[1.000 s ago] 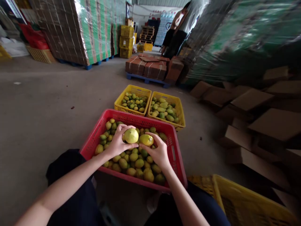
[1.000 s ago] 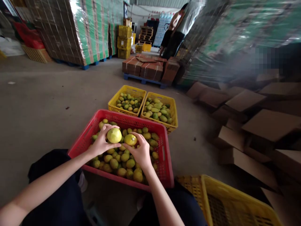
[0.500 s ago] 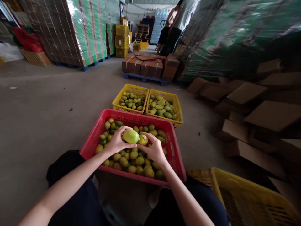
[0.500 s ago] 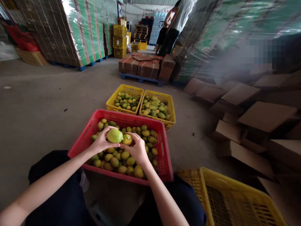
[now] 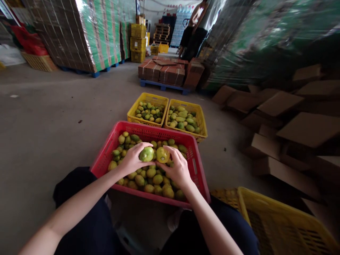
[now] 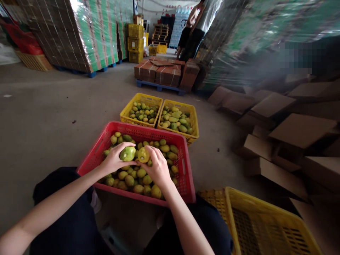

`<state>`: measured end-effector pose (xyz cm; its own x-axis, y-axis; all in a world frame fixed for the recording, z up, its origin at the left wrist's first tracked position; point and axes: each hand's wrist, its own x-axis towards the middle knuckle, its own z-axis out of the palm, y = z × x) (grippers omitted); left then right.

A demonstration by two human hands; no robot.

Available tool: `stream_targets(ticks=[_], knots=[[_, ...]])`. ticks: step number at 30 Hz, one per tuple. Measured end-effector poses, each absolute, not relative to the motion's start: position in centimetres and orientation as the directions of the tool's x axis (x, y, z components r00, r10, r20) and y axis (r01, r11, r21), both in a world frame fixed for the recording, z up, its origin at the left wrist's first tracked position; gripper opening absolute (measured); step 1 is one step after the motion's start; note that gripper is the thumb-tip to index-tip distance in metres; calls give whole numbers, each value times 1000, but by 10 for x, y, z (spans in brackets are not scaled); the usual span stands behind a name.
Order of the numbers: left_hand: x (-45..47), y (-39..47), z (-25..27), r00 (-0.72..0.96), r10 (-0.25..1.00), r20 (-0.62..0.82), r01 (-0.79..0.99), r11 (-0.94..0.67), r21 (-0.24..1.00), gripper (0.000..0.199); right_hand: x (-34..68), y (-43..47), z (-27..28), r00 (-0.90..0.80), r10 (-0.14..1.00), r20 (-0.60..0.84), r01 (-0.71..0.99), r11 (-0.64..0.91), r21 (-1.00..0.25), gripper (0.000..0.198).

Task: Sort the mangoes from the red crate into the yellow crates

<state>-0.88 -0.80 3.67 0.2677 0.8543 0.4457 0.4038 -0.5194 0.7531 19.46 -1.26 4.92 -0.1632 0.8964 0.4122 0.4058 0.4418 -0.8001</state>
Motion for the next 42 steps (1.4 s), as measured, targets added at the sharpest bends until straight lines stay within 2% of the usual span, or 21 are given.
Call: stream_targets(ticks=[4, 11, 13, 15, 17, 18, 20, 22, 25, 30, 33, 35, 38, 40, 42], knots=[[-9, -8, 34, 278, 862, 424, 369, -503, 781, 56, 194, -13, 42, -207, 864, 458, 450, 500, -740, 46], [-9, -7, 33, 293, 849, 441, 335, -523, 784, 55, 195, -11, 36, -282, 782, 556, 587, 599, -544, 48], [-9, -6, 35, 279, 870, 408, 292, -481, 827, 56, 195, -11, 37, -268, 792, 548, 590, 585, -557, 48], [-9, -4, 36, 234, 924, 301, 204, -350, 914, 55, 193, -11, 39, -214, 839, 501, 540, 529, -654, 49], [-8, 0, 36, 175, 982, 77, 25, -83, 996, 50, 189, -12, 40, -134, 916, 377, 386, 399, -832, 51], [-7, 2, 35, 168, 983, -78, -88, 94, 992, 48, 187, -12, 41, -103, 957, 270, 270, 288, -919, 52], [-4, 4, 34, 230, 898, -376, -280, 431, 858, 47, 181, -11, 40, -95, 995, -15, 27, -12, -1000, 50], [-2, 5, 31, 328, 768, -550, -360, 640, 679, 49, 176, -8, 37, -136, 945, -297, -132, -315, -940, 44], [0, 5, 28, 396, 693, -603, -386, 721, 575, 47, 171, -3, 31, -193, 829, -525, -255, -559, -789, 35], [2, 3, 24, 389, 688, -613, -351, 726, 591, 47, 170, 3, 24, -249, 757, -603, -349, -651, -674, 31], [4, 2, 22, 359, 753, -551, -354, 656, 667, 45, 172, 1, 23, -279, 777, -564, -309, -629, -714, 30], [3, 1, 21, 280, 871, -404, -337, 483, 808, 44, 174, -1, 24, -248, 860, -447, -277, -505, -818, 34], [-1, 1, 22, 118, 992, -52, -155, 70, 985, 50, 178, -2, 28, -84, 982, -171, -157, -183, -970, 47], [-5, 2, 24, 92, 981, 171, -1, -172, 985, 58, 180, -3, 32, -16, 1000, 24, -28, 24, -999, 53], [-8, 3, 26, 122, 936, 331, 86, -342, 936, 61, 183, -3, 34, -27, 981, 191, 90, 193, -977, 57]])
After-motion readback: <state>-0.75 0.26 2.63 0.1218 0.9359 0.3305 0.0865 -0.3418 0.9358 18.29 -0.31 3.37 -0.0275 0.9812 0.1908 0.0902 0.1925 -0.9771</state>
